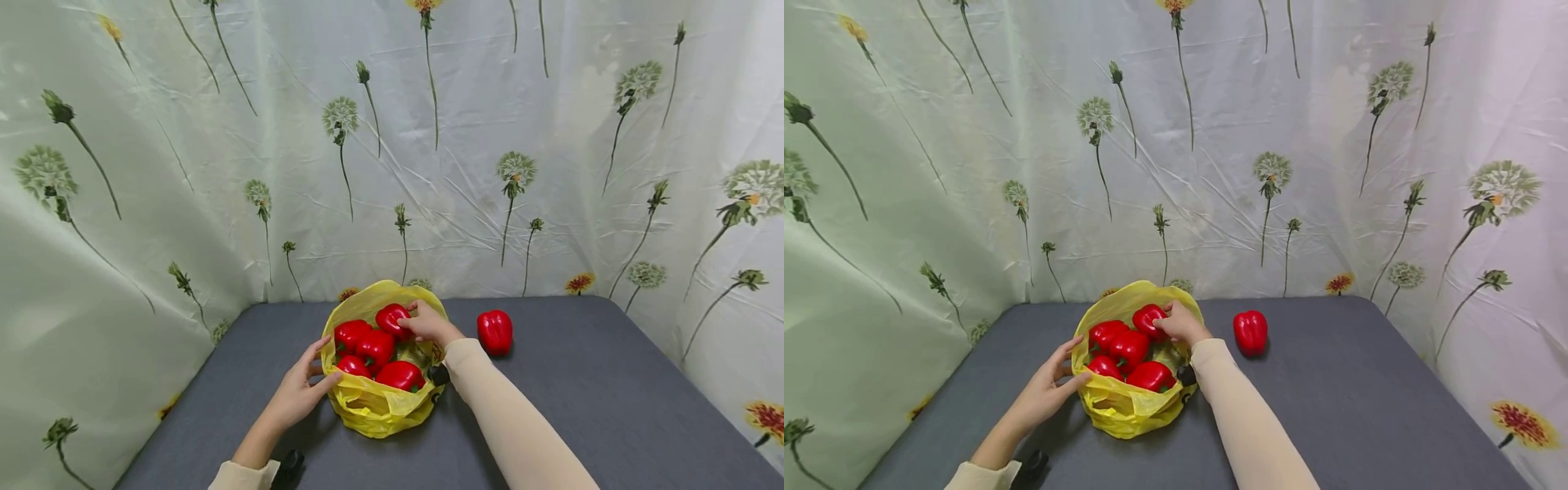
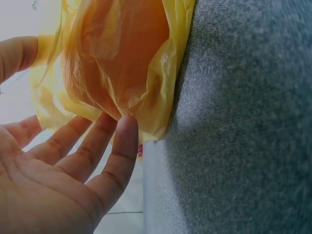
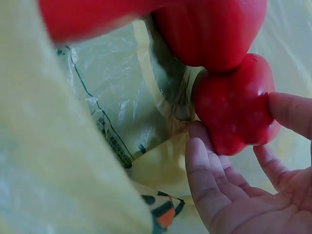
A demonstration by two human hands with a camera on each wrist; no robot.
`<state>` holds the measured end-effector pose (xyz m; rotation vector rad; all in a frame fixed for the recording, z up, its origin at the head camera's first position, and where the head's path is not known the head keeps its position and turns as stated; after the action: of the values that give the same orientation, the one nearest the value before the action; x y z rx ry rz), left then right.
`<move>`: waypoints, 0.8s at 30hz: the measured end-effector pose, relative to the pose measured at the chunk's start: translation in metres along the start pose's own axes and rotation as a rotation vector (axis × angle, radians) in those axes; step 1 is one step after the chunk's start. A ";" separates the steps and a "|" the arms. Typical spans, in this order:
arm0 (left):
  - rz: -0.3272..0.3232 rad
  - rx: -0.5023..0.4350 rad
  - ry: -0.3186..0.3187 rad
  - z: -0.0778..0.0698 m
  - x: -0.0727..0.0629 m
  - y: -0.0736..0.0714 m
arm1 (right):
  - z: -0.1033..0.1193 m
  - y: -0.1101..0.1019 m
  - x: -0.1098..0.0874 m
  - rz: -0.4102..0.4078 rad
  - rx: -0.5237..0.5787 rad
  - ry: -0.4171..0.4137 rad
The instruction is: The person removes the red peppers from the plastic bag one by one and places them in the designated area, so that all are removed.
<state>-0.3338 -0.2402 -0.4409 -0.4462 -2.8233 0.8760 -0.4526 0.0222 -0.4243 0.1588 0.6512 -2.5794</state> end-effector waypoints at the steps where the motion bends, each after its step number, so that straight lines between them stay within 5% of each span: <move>1: 0.003 0.002 -0.001 0.000 0.000 0.000 | 0.001 -0.001 -0.001 0.001 0.002 -0.004; 24: 0.018 0.008 -0.023 -0.003 -0.002 -0.001 | 0.010 -0.025 -0.019 0.057 0.025 -0.066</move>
<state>-0.3313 -0.2396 -0.4380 -0.4646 -2.8402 0.9013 -0.4473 0.0445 -0.4005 0.0981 0.5815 -2.5272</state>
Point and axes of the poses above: each hand's wrist, its own x-axis towards the middle knuckle, its own y-axis out of the palm, z = x × y, the point moved 6 cm from there along x, towards the middle knuckle, and after that the axes turned 13 degrees about z, right-handed, at the moved point
